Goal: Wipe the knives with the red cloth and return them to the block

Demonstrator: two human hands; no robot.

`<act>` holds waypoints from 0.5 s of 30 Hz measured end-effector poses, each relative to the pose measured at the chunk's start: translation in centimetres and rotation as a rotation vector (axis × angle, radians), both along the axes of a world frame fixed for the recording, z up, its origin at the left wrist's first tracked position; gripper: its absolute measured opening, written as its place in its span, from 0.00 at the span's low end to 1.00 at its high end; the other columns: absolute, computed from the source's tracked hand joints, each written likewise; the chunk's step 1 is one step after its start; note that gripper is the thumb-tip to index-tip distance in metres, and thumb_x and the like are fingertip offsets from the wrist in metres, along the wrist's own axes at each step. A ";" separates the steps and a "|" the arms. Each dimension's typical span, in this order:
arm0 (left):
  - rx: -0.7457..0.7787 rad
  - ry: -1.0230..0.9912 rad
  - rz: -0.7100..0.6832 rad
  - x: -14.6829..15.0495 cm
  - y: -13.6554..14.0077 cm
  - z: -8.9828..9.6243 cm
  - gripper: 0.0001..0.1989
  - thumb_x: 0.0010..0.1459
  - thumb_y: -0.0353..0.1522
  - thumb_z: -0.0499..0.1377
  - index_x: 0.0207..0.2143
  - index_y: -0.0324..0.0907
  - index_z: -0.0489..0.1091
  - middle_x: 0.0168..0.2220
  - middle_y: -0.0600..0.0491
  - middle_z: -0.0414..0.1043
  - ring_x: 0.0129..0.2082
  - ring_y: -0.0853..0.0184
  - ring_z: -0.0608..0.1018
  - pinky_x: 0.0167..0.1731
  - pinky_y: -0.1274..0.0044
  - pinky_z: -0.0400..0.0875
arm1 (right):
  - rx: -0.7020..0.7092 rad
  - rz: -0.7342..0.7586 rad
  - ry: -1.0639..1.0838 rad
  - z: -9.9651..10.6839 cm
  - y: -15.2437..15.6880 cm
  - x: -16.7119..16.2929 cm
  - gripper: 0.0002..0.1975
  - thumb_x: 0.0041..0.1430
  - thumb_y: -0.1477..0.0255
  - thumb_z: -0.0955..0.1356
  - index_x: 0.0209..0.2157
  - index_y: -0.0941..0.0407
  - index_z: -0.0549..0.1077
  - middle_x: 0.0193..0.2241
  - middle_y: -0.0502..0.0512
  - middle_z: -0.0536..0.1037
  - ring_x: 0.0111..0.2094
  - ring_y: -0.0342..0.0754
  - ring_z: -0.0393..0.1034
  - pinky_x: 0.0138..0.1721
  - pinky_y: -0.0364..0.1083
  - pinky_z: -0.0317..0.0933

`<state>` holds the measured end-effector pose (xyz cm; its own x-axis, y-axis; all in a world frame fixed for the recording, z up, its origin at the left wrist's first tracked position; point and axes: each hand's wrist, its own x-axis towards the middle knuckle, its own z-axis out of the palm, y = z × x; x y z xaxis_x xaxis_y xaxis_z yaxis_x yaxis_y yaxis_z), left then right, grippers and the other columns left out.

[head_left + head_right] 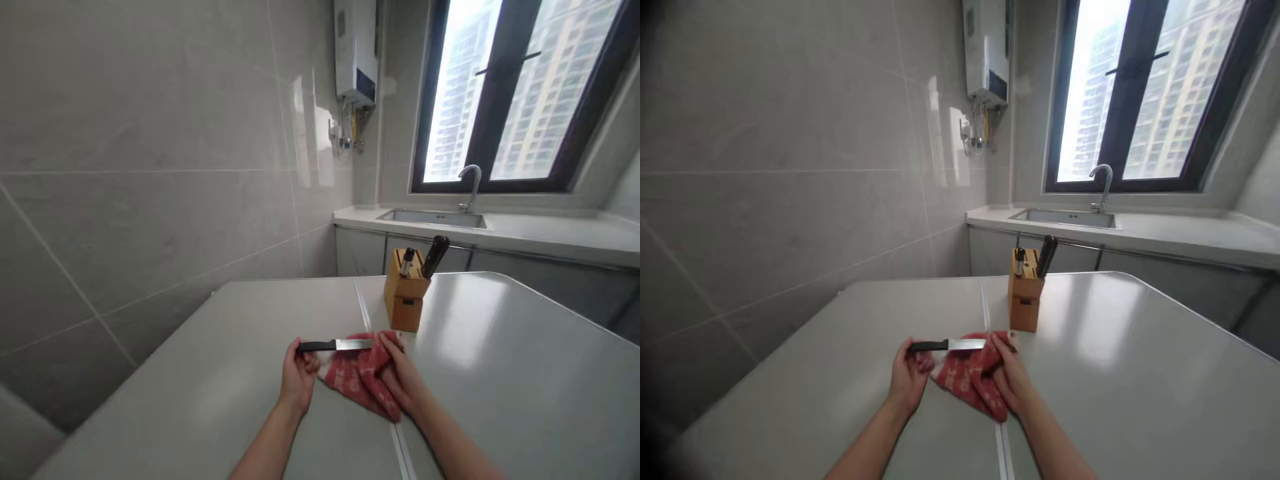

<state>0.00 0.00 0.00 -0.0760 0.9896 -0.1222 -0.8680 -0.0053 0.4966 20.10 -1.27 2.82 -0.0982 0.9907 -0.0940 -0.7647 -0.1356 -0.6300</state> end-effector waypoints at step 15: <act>0.050 0.021 -0.005 0.2 -0.1 0.7 0.17 0.52 0.35 0.63 0.16 0.40 0.61 0.14 0.61 0.58 0.13 0.77 0.58 0.16 0.81 0.51 | -0.040 0.008 0.040 -0.2 0.4 0.3 0.12 0.41 0.70 0.78 0.28 0.54 0.76 0.27 0.50 0.81 0.38 0.52 0.77 0.43 0.47 0.70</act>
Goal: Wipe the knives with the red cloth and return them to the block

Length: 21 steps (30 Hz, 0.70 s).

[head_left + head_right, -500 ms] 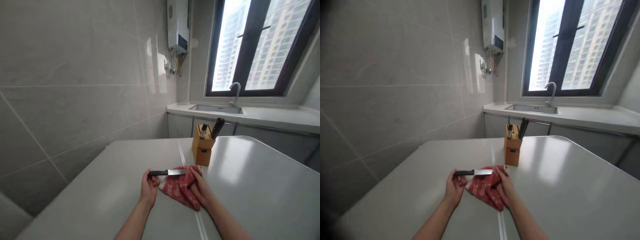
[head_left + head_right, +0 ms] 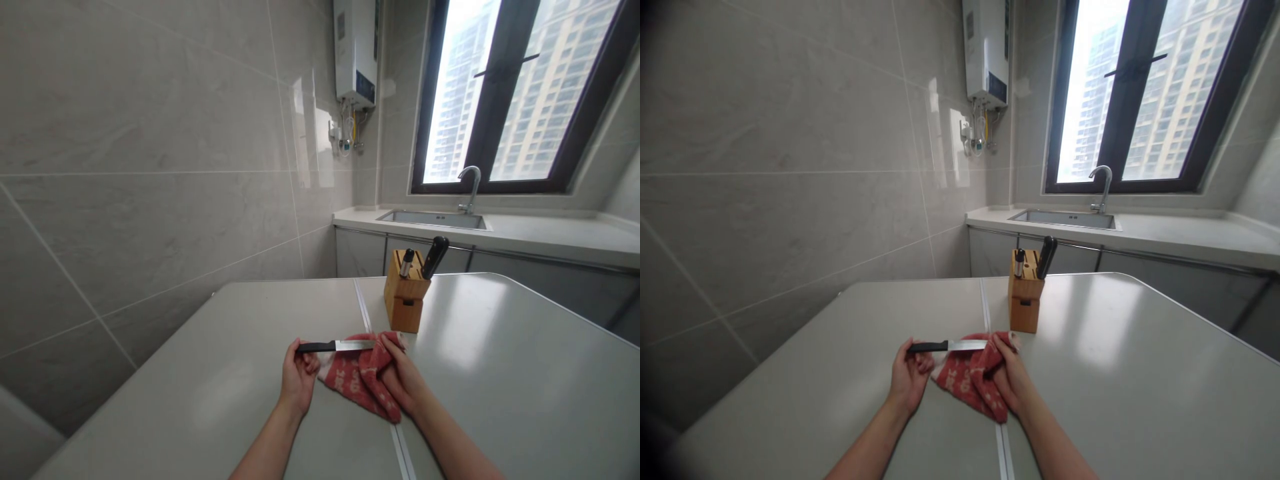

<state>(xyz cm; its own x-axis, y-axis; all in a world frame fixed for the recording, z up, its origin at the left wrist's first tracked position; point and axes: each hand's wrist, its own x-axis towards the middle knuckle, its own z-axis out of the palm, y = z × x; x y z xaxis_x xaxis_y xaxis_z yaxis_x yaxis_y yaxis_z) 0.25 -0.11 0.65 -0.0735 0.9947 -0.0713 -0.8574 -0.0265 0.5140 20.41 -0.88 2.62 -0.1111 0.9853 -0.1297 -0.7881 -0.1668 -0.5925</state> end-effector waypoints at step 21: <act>-0.013 0.030 0.013 -0.1 0.0 -0.4 0.15 0.52 0.35 0.62 0.17 0.39 0.63 0.14 0.60 0.59 0.14 0.77 0.58 0.16 0.81 0.52 | -0.044 -0.023 0.108 -1.4 0.9 0.4 0.11 0.45 0.71 0.76 0.31 0.53 0.74 0.30 0.49 0.82 0.35 0.49 0.77 0.43 0.48 0.71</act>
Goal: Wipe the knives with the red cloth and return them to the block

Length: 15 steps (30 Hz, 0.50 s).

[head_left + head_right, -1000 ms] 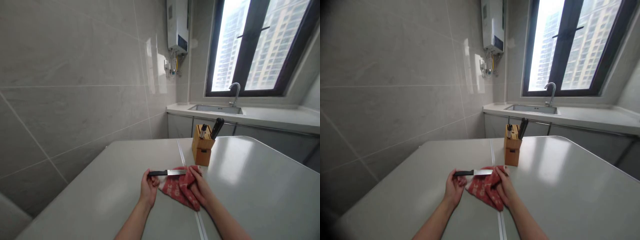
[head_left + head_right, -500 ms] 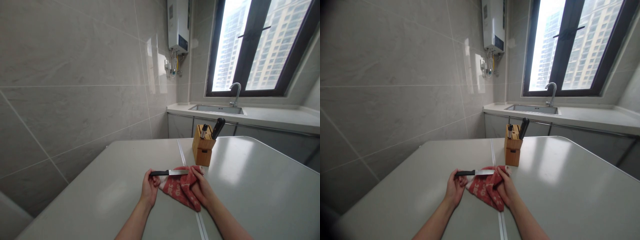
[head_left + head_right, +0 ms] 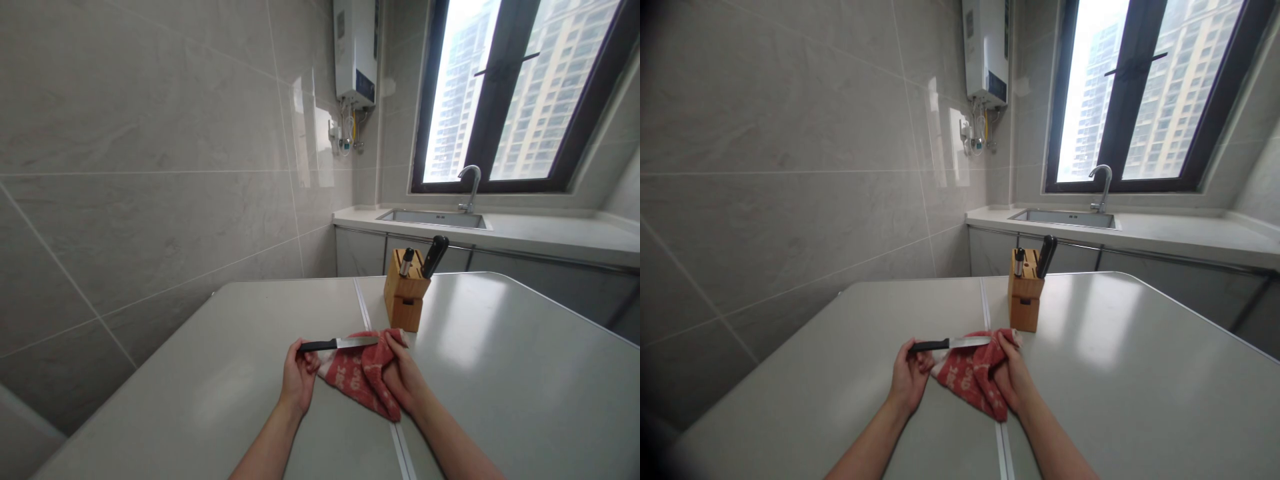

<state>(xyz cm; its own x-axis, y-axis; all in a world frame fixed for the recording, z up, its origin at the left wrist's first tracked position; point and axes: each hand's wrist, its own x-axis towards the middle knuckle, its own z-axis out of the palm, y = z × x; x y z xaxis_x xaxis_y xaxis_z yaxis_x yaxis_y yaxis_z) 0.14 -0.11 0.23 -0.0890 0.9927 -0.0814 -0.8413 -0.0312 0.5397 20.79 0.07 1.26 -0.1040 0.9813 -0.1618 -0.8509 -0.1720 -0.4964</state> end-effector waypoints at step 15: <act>0.012 0.281 -0.027 0.6 -0.3 0.0 0.16 0.50 0.40 0.66 0.22 0.37 0.68 0.20 0.57 0.65 0.19 0.76 0.62 0.20 0.82 0.56 | 0.138 0.037 -0.223 0.3 -1.0 -0.9 0.15 0.45 0.67 0.77 0.34 0.55 0.75 0.31 0.51 0.81 0.36 0.50 0.77 0.43 0.49 0.69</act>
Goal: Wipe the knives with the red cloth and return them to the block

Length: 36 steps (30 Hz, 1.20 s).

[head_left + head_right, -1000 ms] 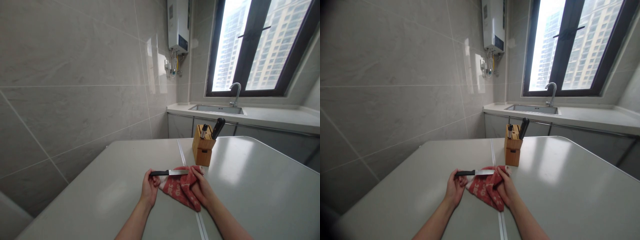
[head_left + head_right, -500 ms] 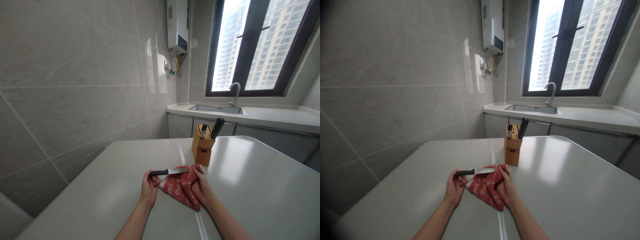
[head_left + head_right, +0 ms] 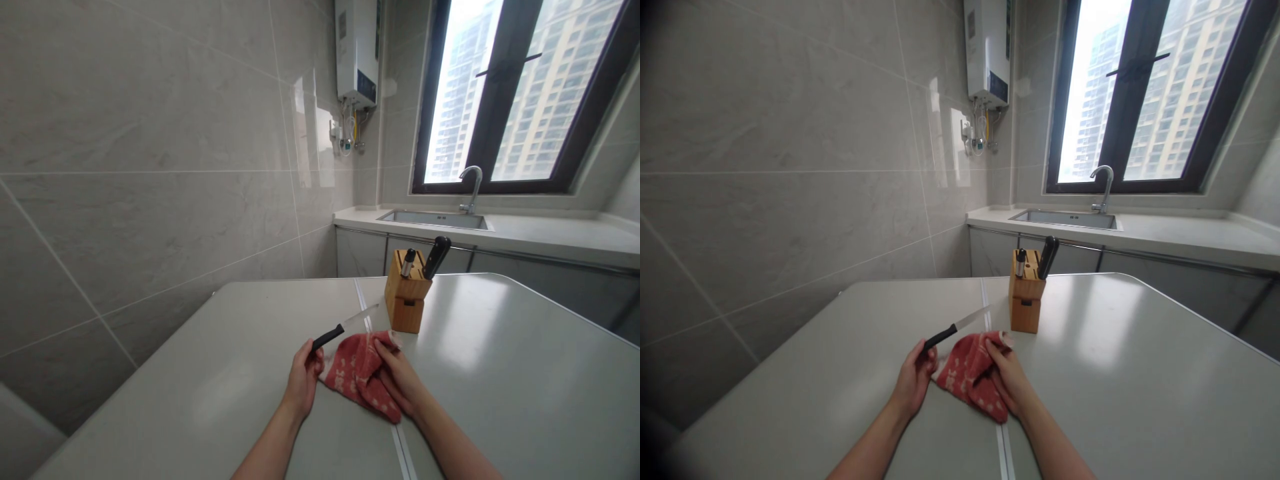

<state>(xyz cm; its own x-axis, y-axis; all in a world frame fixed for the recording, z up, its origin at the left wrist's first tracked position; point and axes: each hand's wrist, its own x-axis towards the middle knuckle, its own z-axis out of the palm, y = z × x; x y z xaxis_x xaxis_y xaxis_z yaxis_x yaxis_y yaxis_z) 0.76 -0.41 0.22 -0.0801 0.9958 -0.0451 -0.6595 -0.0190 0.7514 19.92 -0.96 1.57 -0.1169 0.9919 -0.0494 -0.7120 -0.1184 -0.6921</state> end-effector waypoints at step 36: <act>0.575 1.004 -0.215 1.7 -1.8 1.5 0.15 0.62 0.40 0.54 0.38 0.45 0.79 0.39 0.46 0.77 0.40 0.57 0.73 0.47 0.71 0.62 | 0.012 0.013 -0.079 -0.7 -0.1 -0.1 0.16 0.43 0.70 0.78 0.35 0.58 0.76 0.34 0.54 0.82 0.38 0.51 0.77 0.46 0.49 0.69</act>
<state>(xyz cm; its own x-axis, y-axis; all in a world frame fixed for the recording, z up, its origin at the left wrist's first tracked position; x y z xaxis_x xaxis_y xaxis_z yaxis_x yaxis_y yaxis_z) 2.42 -2.22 1.69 0.3484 0.8465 0.4026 0.1923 -0.4850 0.8531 19.81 -1.10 0.92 -0.1265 0.9909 -0.0466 -0.6534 -0.1186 -0.7477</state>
